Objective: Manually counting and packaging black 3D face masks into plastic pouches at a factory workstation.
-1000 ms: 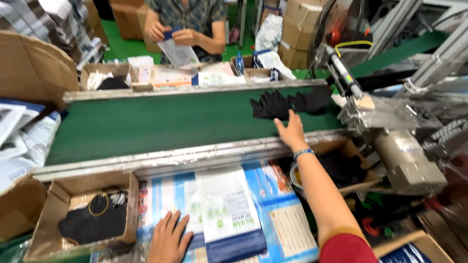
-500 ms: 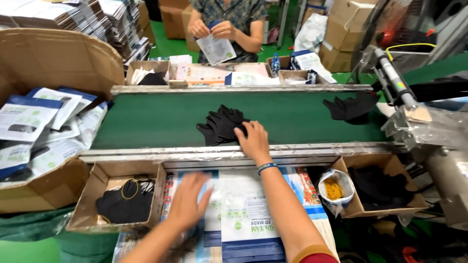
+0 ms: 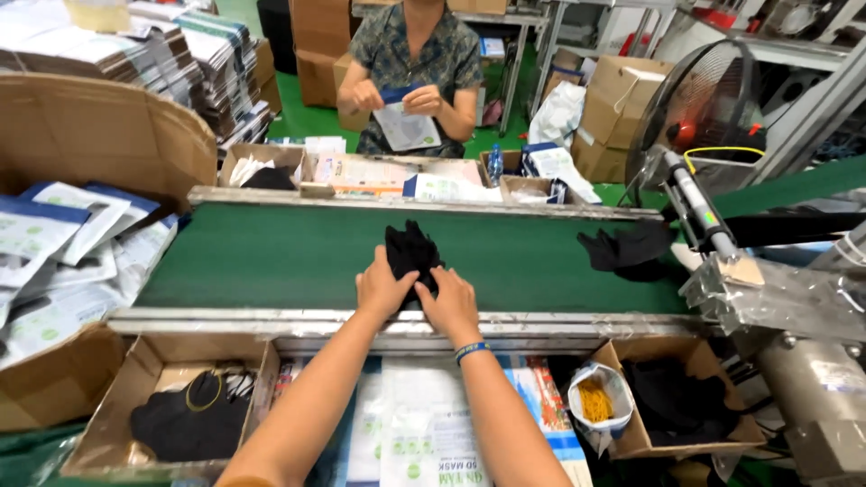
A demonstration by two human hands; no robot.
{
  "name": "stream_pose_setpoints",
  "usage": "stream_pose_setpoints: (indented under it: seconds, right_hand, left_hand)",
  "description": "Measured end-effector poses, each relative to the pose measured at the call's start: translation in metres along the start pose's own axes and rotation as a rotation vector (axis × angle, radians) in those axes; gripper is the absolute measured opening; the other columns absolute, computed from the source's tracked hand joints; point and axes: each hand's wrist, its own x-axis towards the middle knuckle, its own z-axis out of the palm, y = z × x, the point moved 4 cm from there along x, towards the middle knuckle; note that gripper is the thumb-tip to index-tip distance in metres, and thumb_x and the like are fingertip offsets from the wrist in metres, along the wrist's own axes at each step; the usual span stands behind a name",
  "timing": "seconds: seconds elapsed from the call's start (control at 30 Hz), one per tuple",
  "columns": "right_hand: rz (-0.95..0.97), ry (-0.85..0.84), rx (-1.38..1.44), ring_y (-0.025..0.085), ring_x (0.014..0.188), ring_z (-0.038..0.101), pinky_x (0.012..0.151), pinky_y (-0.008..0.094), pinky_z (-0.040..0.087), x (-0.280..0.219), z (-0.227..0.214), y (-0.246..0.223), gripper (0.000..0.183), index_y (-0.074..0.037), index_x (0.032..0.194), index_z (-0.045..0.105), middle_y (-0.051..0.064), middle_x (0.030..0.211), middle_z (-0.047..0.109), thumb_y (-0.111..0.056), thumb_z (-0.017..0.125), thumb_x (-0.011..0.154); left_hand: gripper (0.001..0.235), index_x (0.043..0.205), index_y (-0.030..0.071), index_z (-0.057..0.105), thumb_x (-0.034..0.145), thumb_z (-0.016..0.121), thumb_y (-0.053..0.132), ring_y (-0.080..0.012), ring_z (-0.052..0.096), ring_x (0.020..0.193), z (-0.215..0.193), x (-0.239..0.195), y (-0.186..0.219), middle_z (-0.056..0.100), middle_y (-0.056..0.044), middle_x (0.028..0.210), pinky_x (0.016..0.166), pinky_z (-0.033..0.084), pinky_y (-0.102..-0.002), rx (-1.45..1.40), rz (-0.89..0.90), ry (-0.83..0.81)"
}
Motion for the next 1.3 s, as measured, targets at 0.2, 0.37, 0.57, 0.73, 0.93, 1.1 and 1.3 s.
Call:
stream_pose_setpoints:
  seconds: [0.2,0.37,0.57,0.73,0.93,1.1,1.3]
  right_hand:
    - [0.037,0.292,0.479,0.032,0.119,0.062,0.096,0.042,0.051,-0.022,-0.016,0.030,0.064,0.000,0.138,0.058,0.017,0.133,0.061,-0.037,0.078,0.090]
    - [0.251,-0.613,1.543,0.016,0.116,0.066,0.102,0.033,0.053,-0.105,-0.056,-0.040,0.058,-0.004,0.135,0.058,0.005,0.128,0.067,-0.023,0.079,0.085]
    - [0.062,-0.705,1.178,0.012,0.103,0.065,0.095,0.034,0.055,-0.219,-0.065,-0.119,0.046,0.003,0.122,0.069,0.003,0.108,0.073,-0.003,0.084,0.079]
    - [-0.060,-0.845,0.847,0.012,0.098,0.065,0.092,0.031,0.055,-0.275,0.002,-0.172,0.046,-0.001,0.120,0.071,0.005,0.103,0.076,-0.009,0.088,0.078]
    - [-0.174,-0.776,0.644,0.023,0.111,0.065,0.099,0.035,0.050,-0.285,-0.016,-0.241,0.077,-0.007,0.137,0.061,0.010,0.119,0.071,-0.023,0.091,0.068]
    - [-0.421,-0.744,0.437,0.038,0.124,0.051,0.107,0.044,0.037,-0.291,-0.013,-0.231,0.101,-0.004,0.142,0.049,0.017,0.136,0.056,-0.034,0.096,0.058]
    - [-0.390,-0.735,0.407,0.036,0.120,0.056,0.105,0.041,0.043,-0.300,-0.012,-0.230,0.080,-0.009,0.141,0.060,0.014,0.127,0.063,-0.031,0.089,0.070]
  left_hand:
    - [0.085,0.143,0.005,0.041,0.076,0.083,0.037,-0.0392,0.065,0.119,-0.044,-0.041,-0.006,0.068,-0.024,0.124,0.100,0.051,-0.045,-0.417,-0.032,-0.100]
    - [0.095,0.155,0.002,0.025,0.083,0.085,0.020,-0.0298,0.056,0.131,-0.132,-0.150,0.000,0.055,-0.020,0.143,0.109,0.045,-0.038,-0.715,0.342,-0.270]
    - [0.106,0.159,0.012,0.028,0.071,0.087,0.022,-0.0298,0.070,0.097,-0.244,-0.276,-0.024,0.054,-0.018,0.143,0.092,0.055,-0.036,-0.484,0.204,-0.307]
    - [0.124,0.161,0.013,0.020,0.061,0.093,0.026,-0.0325,0.065,0.110,-0.228,-0.332,-0.138,0.062,-0.016,0.134,0.098,0.051,-0.041,-0.380,-0.001,-0.326]
    - [0.087,0.138,0.010,0.054,0.060,0.090,0.016,-0.0414,0.051,0.132,-0.217,-0.373,-0.177,0.061,-0.017,0.137,0.114,0.035,-0.048,-0.160,0.212,-0.252]
    - [0.092,0.136,0.007,0.052,0.052,0.088,0.012,-0.0448,0.040,0.139,-0.224,-0.377,-0.174,0.049,-0.023,0.148,0.115,0.031,-0.049,-0.251,0.204,-0.240]
    - [0.089,0.135,0.008,0.049,0.057,0.091,0.021,-0.0420,0.039,0.145,-0.226,-0.379,-0.161,0.050,-0.021,0.144,0.120,0.019,-0.058,-0.245,0.199,-0.228]
